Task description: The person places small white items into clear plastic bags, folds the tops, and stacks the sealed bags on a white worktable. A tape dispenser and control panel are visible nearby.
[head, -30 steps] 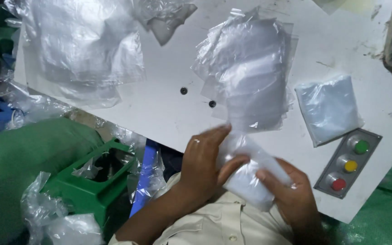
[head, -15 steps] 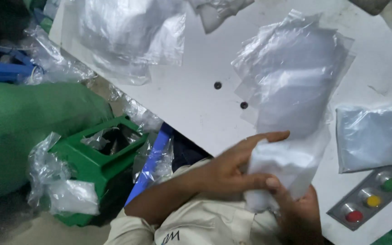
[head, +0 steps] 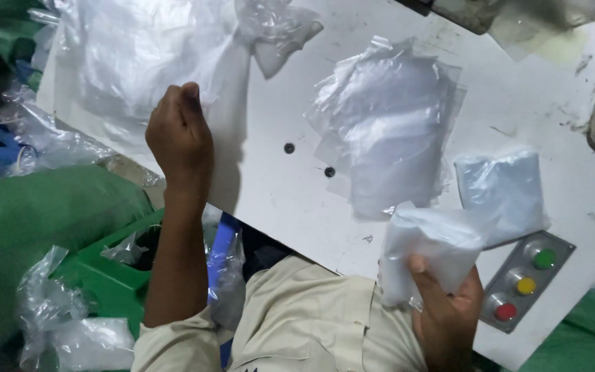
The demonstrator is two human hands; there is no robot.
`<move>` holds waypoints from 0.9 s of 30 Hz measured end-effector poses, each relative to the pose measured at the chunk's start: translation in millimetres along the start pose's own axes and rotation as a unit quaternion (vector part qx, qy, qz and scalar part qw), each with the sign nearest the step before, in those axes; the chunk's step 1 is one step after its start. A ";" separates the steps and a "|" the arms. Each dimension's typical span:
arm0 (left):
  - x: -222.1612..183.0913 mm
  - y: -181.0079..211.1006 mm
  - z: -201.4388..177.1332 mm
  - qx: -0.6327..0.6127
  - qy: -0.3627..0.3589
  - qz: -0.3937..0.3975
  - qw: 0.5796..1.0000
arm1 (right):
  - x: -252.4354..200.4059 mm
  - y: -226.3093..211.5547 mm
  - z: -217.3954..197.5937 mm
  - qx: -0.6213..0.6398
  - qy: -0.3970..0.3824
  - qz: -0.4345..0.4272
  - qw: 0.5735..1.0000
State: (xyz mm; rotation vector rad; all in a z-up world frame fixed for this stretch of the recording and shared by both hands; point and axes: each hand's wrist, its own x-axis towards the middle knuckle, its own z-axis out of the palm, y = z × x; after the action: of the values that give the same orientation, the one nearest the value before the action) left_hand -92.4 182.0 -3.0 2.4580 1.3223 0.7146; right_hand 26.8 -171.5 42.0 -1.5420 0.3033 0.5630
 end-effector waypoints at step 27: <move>-118.0 128.5 -8.9 -0.733 -0.349 -0.363 0.456 | 3.8 7.7 27.0 0.000 -0.070 0.019 0.997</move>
State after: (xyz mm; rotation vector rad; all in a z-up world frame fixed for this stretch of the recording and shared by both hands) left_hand -61.3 12.6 26.3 0.4330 0.5933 0.2128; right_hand 21.7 -144.7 34.2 -1.4909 0.2257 0.6964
